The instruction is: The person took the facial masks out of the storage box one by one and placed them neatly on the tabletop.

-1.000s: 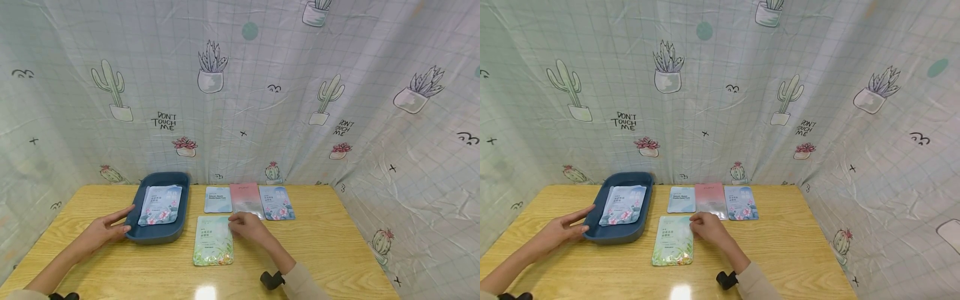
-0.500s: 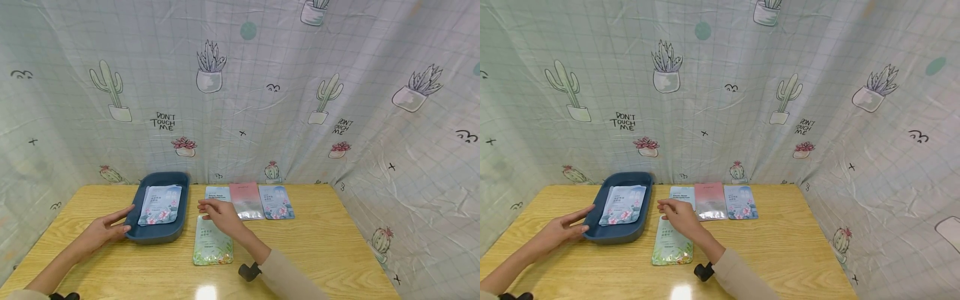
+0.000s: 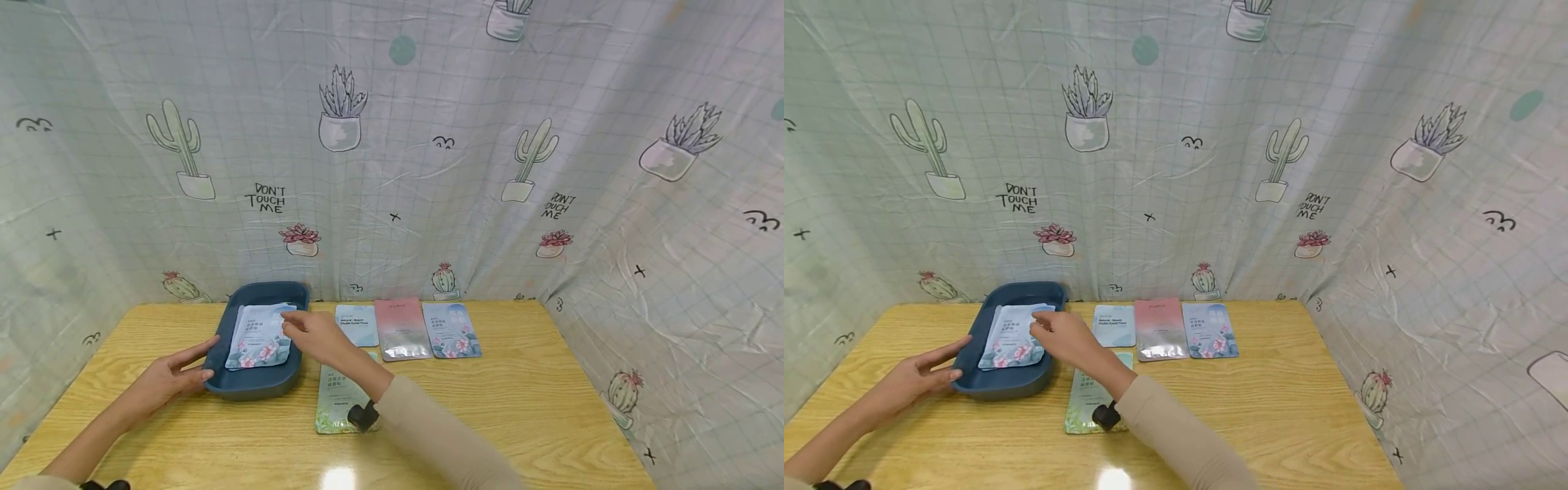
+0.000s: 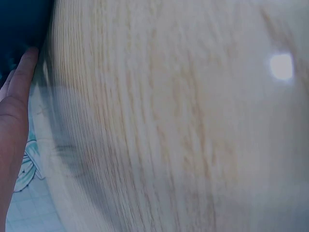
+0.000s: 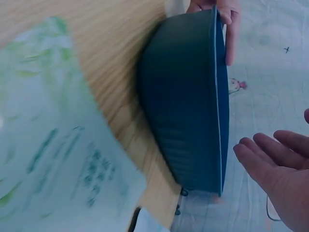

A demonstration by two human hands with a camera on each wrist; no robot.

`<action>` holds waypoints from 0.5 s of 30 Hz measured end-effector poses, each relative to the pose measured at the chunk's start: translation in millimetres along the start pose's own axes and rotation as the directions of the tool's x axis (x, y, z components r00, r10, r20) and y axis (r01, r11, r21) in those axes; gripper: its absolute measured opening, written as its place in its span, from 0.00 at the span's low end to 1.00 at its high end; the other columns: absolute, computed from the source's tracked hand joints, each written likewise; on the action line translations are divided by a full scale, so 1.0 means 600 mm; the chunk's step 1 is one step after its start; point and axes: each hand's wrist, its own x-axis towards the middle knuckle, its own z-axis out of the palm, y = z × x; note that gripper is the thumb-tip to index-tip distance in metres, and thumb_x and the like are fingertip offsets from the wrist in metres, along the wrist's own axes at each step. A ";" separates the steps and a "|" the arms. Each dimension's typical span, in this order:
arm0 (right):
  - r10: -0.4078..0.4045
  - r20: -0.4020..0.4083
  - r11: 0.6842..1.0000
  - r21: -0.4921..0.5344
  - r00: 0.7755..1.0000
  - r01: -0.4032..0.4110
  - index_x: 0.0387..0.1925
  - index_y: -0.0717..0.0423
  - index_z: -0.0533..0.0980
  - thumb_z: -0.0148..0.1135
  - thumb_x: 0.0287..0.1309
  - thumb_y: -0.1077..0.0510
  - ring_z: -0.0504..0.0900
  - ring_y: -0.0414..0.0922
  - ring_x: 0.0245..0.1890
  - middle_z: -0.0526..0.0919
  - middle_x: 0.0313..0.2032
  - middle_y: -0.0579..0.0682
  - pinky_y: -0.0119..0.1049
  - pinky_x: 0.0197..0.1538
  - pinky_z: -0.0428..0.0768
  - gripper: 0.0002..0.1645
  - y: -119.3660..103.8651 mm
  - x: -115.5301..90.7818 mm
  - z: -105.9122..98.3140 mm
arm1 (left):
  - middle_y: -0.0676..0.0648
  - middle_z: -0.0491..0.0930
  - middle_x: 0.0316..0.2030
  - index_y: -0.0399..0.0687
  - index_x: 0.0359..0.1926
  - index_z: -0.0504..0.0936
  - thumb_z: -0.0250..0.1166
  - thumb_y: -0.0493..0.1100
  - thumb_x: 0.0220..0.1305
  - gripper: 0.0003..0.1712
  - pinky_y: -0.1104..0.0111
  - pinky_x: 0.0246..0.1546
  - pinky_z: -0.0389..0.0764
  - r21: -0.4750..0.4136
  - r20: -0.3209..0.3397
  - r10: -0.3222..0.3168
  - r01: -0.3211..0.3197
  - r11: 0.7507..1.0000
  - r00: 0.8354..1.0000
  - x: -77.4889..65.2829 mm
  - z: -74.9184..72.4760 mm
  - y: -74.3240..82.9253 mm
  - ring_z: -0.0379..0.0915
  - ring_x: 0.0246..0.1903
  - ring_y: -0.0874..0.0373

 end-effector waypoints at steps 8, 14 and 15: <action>0.054 0.034 0.994 -0.101 0.998 -0.050 0.68 0.45 0.76 0.49 0.78 0.45 0.80 0.35 0.25 0.86 0.26 0.45 0.30 0.21 0.64 0.25 -0.013 0.070 0.028 | 0.41 0.49 0.77 0.42 0.81 0.49 0.60 0.41 0.76 0.42 0.64 0.51 0.85 -0.007 0.007 -0.007 0.007 1.000 1.000 0.001 0.001 -0.002 0.77 0.56 0.69; 0.129 0.056 0.977 -0.179 0.990 -0.117 0.70 0.40 0.74 0.51 0.77 0.43 0.76 0.38 0.22 0.87 0.51 0.45 0.30 0.32 0.72 0.25 -0.023 0.112 0.044 | 0.29 0.41 0.78 0.41 0.81 0.49 0.60 0.41 0.76 0.42 0.65 0.50 0.84 -0.001 0.002 -0.011 0.011 1.000 1.000 0.002 0.002 0.001 0.76 0.56 0.70; 0.147 0.057 0.973 -0.185 0.987 -0.134 0.70 0.39 0.74 0.51 0.77 0.43 0.81 0.38 0.30 0.87 0.52 0.44 0.30 0.36 0.74 0.25 -0.024 0.118 0.046 | 0.29 0.41 0.78 0.41 0.81 0.49 0.60 0.41 0.76 0.42 0.65 0.50 0.84 0.000 0.001 -0.010 0.010 1.000 1.000 0.002 0.002 0.001 0.76 0.56 0.70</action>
